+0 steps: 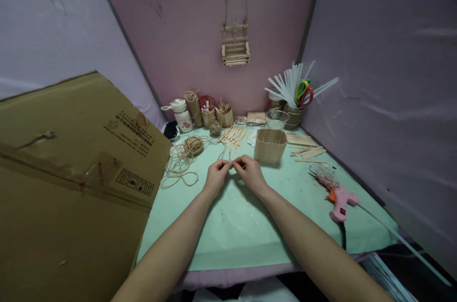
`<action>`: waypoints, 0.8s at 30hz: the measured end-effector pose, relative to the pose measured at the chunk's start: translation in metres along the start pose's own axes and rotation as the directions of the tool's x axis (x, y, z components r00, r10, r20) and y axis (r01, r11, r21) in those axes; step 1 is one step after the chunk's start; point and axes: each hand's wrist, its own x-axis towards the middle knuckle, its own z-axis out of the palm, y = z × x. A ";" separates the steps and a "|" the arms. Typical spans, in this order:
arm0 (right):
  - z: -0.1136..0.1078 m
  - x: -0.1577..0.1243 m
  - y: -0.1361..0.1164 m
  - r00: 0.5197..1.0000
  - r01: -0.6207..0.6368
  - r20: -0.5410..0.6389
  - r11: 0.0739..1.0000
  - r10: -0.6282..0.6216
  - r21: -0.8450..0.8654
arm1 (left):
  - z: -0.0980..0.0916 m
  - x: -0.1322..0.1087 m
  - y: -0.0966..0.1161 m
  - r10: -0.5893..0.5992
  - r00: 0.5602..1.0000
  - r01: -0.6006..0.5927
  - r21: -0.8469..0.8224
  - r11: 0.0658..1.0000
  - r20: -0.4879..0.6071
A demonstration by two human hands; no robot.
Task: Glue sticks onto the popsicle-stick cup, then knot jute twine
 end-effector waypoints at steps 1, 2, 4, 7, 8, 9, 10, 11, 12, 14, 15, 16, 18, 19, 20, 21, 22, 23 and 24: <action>0.000 -0.001 0.000 1.000 0.022 0.003 1.000 -0.022 -0.001 | 0.000 0.000 0.000 -0.032 0.999 0.033 -0.056 0.998 0.007; 0.000 -0.001 -0.001 0.999 0.052 0.007 0.999 -0.052 -0.003 | 0.001 0.000 0.000 -0.086 0.996 0.090 -0.132 0.987 0.031; -0.001 -0.003 -0.003 0.992 0.126 0.027 0.992 -0.125 -0.010 | 0.001 0.001 0.000 -0.235 0.962 0.267 -0.292 0.918 0.140; -0.003 -0.005 -0.006 0.974 0.217 0.068 0.976 -0.215 -0.021 | -0.001 0.002 0.002 -0.374 0.870 0.482 -0.391 0.784 0.322; -0.003 -0.006 -0.007 0.972 0.225 0.067 0.974 -0.224 -0.020 | -0.001 0.002 0.002 -0.368 0.865 0.488 -0.397 0.778 0.342; -0.004 -0.005 -0.008 0.974 0.221 0.055 0.975 -0.220 -0.017 | -0.001 0.002 0.002 -0.340 0.878 0.461 -0.397 0.794 0.338; -0.004 -0.005 -0.008 0.978 0.206 0.037 0.978 -0.206 -0.013 | -0.001 0.001 0.003 -0.297 0.903 0.406 -0.389 0.827 0.311; -0.004 -0.004 -0.007 0.983 0.183 0.021 0.983 -0.183 -0.010 | -0.001 0.001 0.003 -0.243 0.933 0.331 -0.367 0.869 0.265; -0.003 -0.004 -0.007 0.988 0.156 0.010 0.988 -0.156 -0.005 | -0.001 0.000 0.003 -0.184 0.961 0.245 -0.327 0.913 0.207; -0.003 -0.002 -0.005 0.995 0.104 0.006 0.995 -0.104 0.009 | 0.000 0.000 0.002 -0.071 0.993 0.089 -0.206 0.975 0.094; -0.003 -0.002 -0.005 0.997 0.082 0.012 0.996 -0.082 0.018 | 0.000 0.001 0.001 -0.023 0.998 0.031 -0.148 0.988 0.058; -0.003 -0.001 -0.004 0.998 0.065 0.019 0.997 -0.065 0.029 | 0.000 0.001 0.001 0.014 0.999 -0.010 -0.104 0.994 0.039; -0.003 0.000 -0.004 0.999 0.041 0.030 0.998 -0.042 0.053 | -0.002 0.003 0.001 0.053 0.998 -0.051 -0.059 0.997 0.043; -0.004 0.000 -0.005 0.999 0.036 0.034 0.998 -0.038 0.061 | -0.003 0.003 0.001 0.061 0.997 -0.058 -0.049 0.997 0.056; -0.005 0.000 -0.005 0.999 0.034 0.038 0.997 -0.037 0.066 | -0.004 0.004 0.002 0.062 0.995 -0.059 -0.039 0.998 0.073; -0.006 0.000 -0.005 0.999 0.037 0.036 0.997 -0.040 0.067 | -0.004 0.004 0.003 0.058 0.994 -0.056 -0.025 0.998 0.091; -0.007 0.001 -0.006 0.998 0.043 0.033 0.997 -0.045 0.063 | -0.005 0.005 0.003 0.054 0.993 -0.053 -0.008 0.999 0.107; -0.007 0.001 -0.006 0.998 0.053 0.027 0.997 -0.054 0.056 | -0.005 0.005 0.003 0.050 0.991 -0.053 0.015 0.998 0.122; -0.008 0.000 -0.006 0.998 0.065 0.024 0.997 -0.066 0.046 | -0.005 0.005 0.003 0.050 0.990 -0.056 0.045 0.997 0.134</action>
